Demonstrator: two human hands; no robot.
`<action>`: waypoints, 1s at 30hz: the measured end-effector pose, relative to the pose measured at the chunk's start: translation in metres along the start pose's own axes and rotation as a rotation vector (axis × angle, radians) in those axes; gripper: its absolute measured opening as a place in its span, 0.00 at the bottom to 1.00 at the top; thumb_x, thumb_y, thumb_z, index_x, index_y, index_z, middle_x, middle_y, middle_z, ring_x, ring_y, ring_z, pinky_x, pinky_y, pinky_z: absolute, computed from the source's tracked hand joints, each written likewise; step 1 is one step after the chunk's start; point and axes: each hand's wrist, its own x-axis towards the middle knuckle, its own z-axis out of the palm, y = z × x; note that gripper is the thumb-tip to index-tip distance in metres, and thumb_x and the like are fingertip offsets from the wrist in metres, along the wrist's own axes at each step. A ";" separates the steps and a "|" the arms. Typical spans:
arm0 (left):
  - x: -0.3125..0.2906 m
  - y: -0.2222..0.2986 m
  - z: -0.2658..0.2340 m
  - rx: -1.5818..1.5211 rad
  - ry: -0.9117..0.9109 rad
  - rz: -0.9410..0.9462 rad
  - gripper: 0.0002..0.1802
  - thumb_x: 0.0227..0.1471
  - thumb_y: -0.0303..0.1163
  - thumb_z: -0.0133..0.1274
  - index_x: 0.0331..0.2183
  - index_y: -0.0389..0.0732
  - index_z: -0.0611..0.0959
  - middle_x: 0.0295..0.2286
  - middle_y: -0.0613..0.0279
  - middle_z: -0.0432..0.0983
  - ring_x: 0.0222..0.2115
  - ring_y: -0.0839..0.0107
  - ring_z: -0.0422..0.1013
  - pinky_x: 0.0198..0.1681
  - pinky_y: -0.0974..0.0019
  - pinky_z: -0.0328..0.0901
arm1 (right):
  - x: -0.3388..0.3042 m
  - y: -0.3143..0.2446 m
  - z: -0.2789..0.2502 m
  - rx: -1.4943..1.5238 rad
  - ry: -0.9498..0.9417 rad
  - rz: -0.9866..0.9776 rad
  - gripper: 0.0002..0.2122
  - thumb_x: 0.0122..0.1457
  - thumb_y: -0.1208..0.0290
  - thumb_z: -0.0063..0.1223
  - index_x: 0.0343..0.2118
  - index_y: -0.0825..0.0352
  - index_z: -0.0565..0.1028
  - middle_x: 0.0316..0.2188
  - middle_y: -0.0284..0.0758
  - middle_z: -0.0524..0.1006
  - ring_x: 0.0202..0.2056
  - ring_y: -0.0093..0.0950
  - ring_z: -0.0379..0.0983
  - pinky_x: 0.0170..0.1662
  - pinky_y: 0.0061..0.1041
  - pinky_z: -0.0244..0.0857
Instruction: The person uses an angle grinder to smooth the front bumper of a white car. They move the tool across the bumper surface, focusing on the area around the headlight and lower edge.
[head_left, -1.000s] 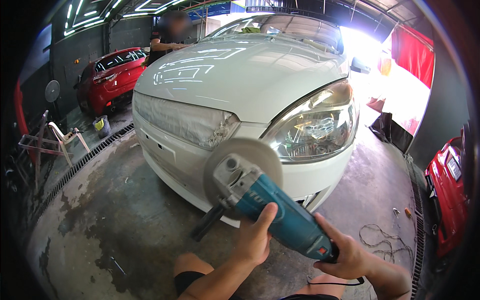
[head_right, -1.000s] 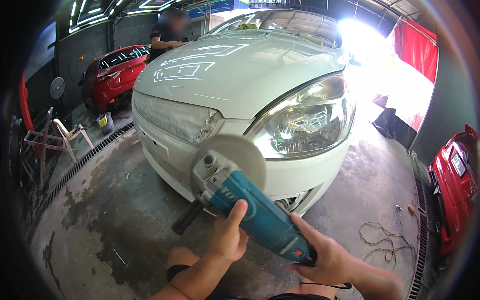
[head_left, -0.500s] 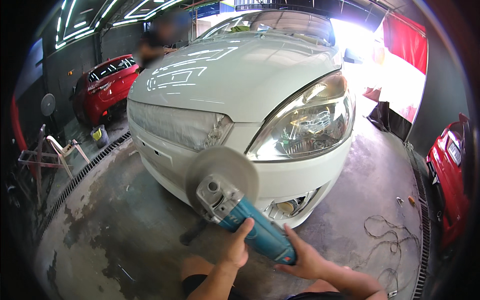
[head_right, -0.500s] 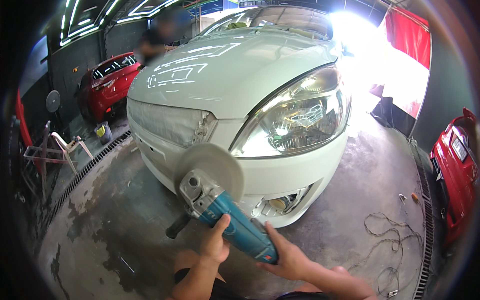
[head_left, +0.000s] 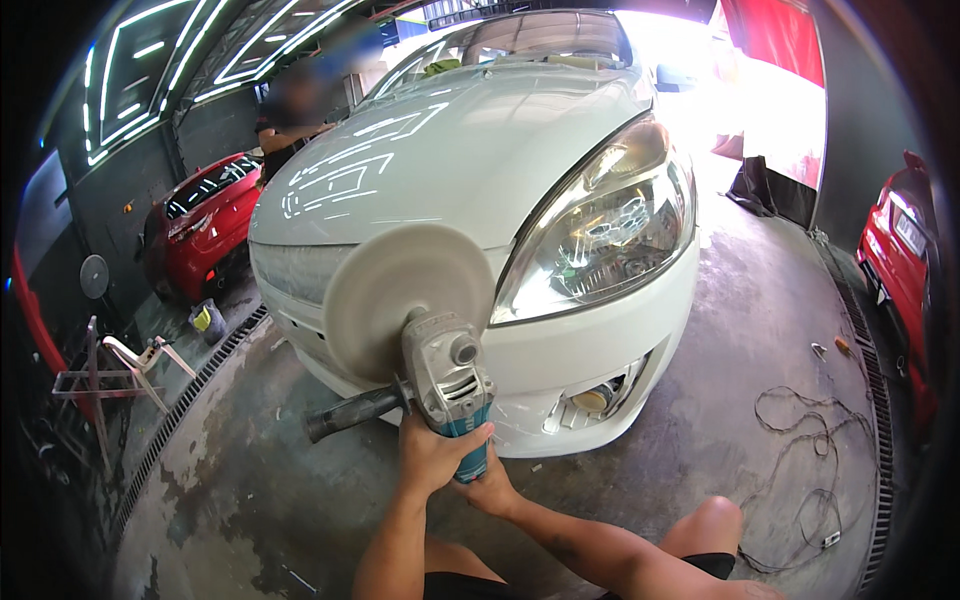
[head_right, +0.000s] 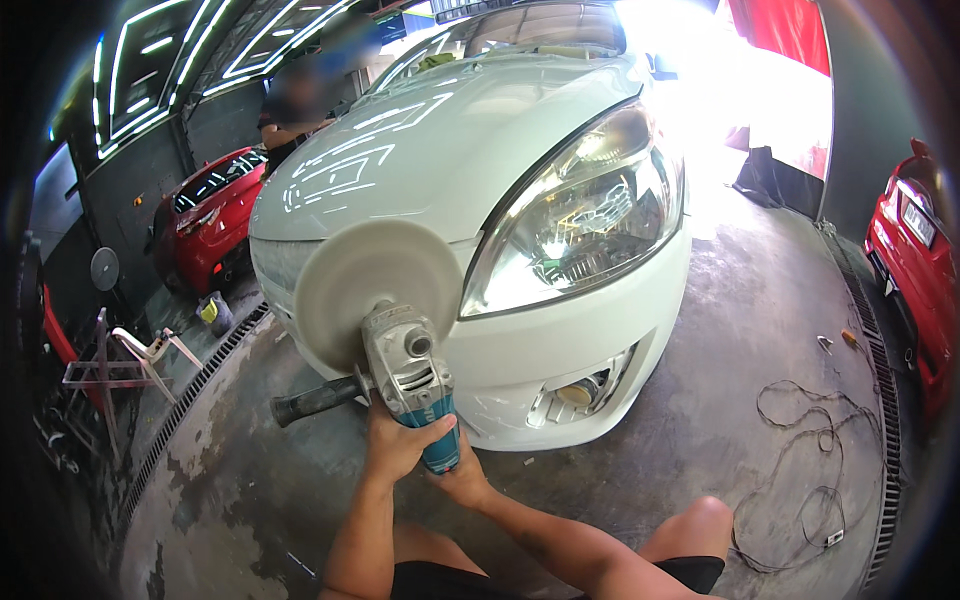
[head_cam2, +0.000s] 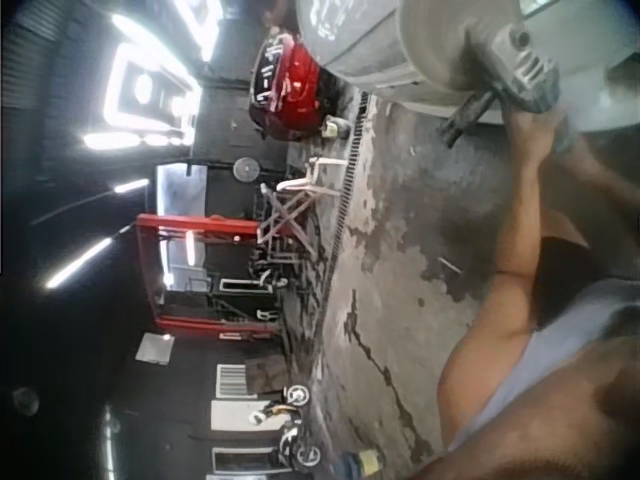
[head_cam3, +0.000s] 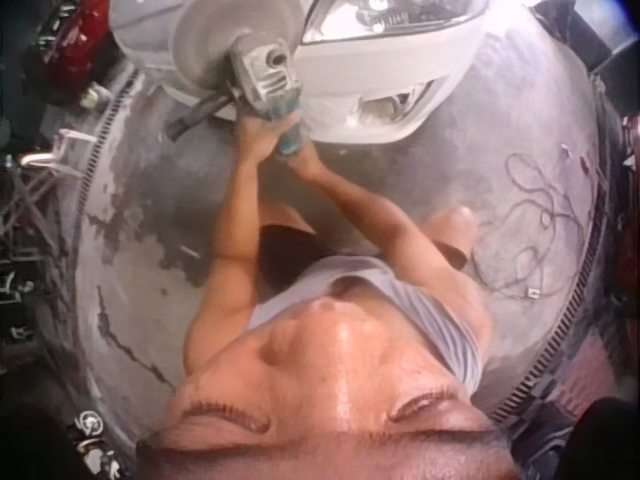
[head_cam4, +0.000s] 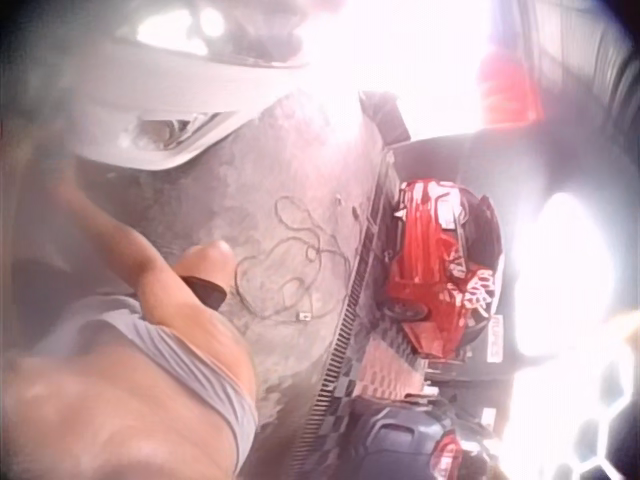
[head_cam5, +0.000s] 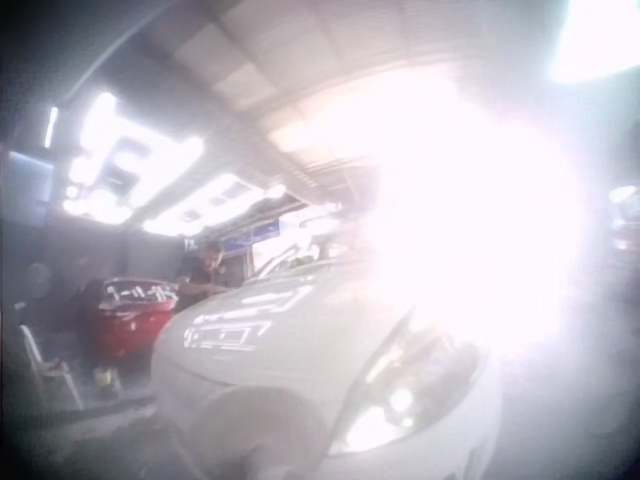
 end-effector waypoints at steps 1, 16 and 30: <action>0.001 0.004 0.000 0.032 0.021 0.002 0.38 0.41 0.35 0.81 0.52 0.33 0.84 0.45 0.50 0.86 0.44 0.61 0.83 0.51 0.57 0.76 | 0.006 -0.003 0.005 0.046 0.009 -0.023 0.47 0.52 0.77 0.71 0.74 0.65 0.55 0.62 0.41 0.71 0.64 0.35 0.70 0.67 0.36 0.65; 0.019 0.018 0.018 0.244 0.042 0.126 0.42 0.40 0.32 0.81 0.55 0.31 0.78 0.46 0.51 0.84 0.44 0.65 0.81 0.51 0.59 0.76 | 0.029 -0.030 -0.015 0.110 -0.069 0.050 0.47 0.54 0.74 0.72 0.75 0.64 0.54 0.63 0.40 0.70 0.65 0.32 0.68 0.68 0.36 0.63; -0.037 0.040 0.071 -0.781 0.118 -0.260 0.29 0.56 0.28 0.73 0.56 0.37 0.79 0.48 0.61 0.79 0.49 0.69 0.76 0.58 0.59 0.70 | -0.059 -0.206 -0.148 -0.556 -0.241 0.303 0.50 0.54 0.67 0.70 0.76 0.67 0.50 0.49 0.61 0.82 0.51 0.60 0.81 0.54 0.48 0.76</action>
